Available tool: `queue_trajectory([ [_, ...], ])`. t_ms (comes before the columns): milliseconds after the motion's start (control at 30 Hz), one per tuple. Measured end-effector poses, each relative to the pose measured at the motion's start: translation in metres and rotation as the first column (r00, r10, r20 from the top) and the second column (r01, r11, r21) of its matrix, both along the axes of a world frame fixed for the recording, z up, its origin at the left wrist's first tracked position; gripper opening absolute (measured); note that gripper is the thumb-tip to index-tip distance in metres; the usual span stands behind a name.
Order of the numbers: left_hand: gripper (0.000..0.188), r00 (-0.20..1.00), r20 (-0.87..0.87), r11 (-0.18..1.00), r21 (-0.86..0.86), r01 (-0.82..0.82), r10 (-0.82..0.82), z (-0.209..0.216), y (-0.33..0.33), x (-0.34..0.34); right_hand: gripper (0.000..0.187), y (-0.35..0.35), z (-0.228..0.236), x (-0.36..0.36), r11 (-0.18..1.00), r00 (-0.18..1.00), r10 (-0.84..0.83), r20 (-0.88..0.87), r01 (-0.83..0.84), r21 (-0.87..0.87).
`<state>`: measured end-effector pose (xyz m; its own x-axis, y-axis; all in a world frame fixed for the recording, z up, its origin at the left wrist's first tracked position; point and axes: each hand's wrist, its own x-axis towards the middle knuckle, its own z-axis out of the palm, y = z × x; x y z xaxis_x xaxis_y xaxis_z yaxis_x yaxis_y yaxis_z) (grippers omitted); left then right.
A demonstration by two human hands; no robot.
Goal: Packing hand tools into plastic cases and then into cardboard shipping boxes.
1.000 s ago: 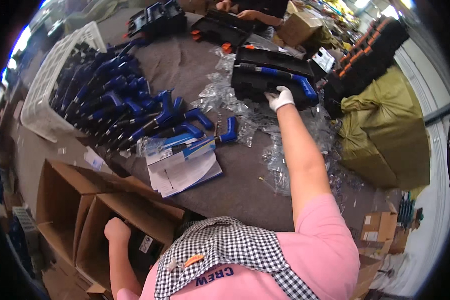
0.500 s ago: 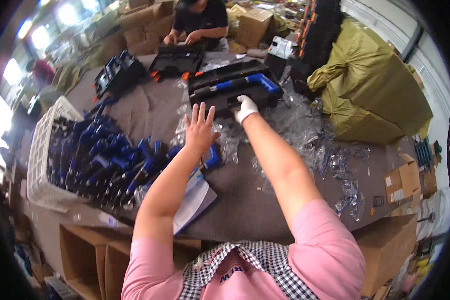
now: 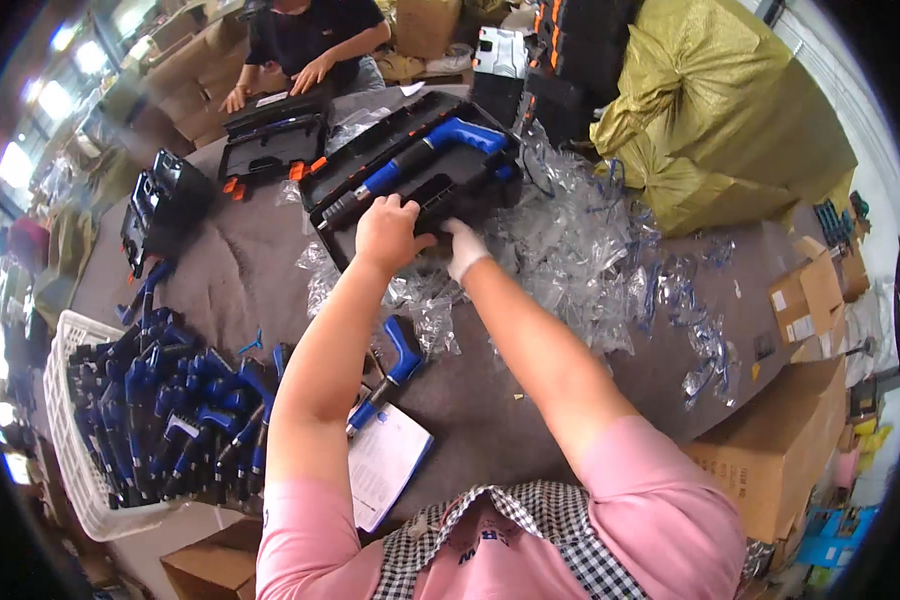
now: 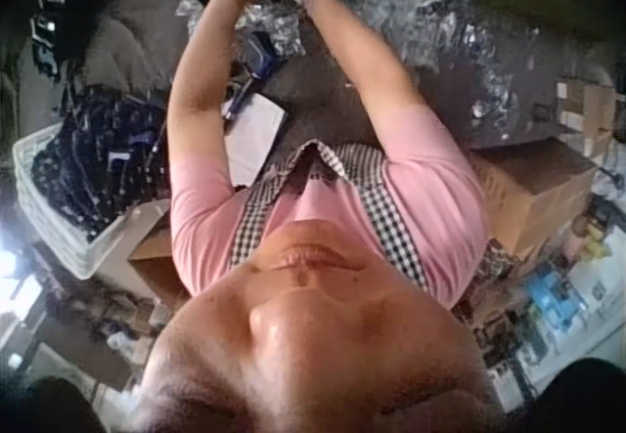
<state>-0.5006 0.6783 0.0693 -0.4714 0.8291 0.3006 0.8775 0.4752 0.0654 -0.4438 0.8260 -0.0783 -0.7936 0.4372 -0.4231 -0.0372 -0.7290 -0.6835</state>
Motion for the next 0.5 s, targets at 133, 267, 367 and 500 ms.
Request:
queue_trajectory([
  [133, 0.042, 1.000, -0.007, 1.000, 0.018, 0.004, -0.004, -0.009, 0.000, -0.001, 0.038, -0.016, -0.008, -0.030, 0.939, 0.946, -0.325, 0.023, 0.319, 0.126],
  [267, 0.035, 0.997, -0.062, 0.996, 0.081, 0.043, -0.038, -0.018, 0.011, 0.005, 0.045, 0.000, -0.008, -0.030, 0.925, 0.898, -0.377, 0.227, 0.376, 0.047],
  [367, 0.033, 0.999, -0.029, 0.999, 0.005, -0.041, 0.042, -0.023, -0.016, 0.001, 0.042, -0.046, 0.021, -0.024, 0.892, 0.902, -0.431, 0.035, 0.431, -0.137],
  [500, 0.033, 0.999, -0.031, 0.993, 0.112, 0.025, -0.022, -0.014, -0.016, 0.049, 0.031, -0.041, 0.002, 0.039, 0.924, 0.982, -0.136, -0.134, 0.175, 0.340],
])
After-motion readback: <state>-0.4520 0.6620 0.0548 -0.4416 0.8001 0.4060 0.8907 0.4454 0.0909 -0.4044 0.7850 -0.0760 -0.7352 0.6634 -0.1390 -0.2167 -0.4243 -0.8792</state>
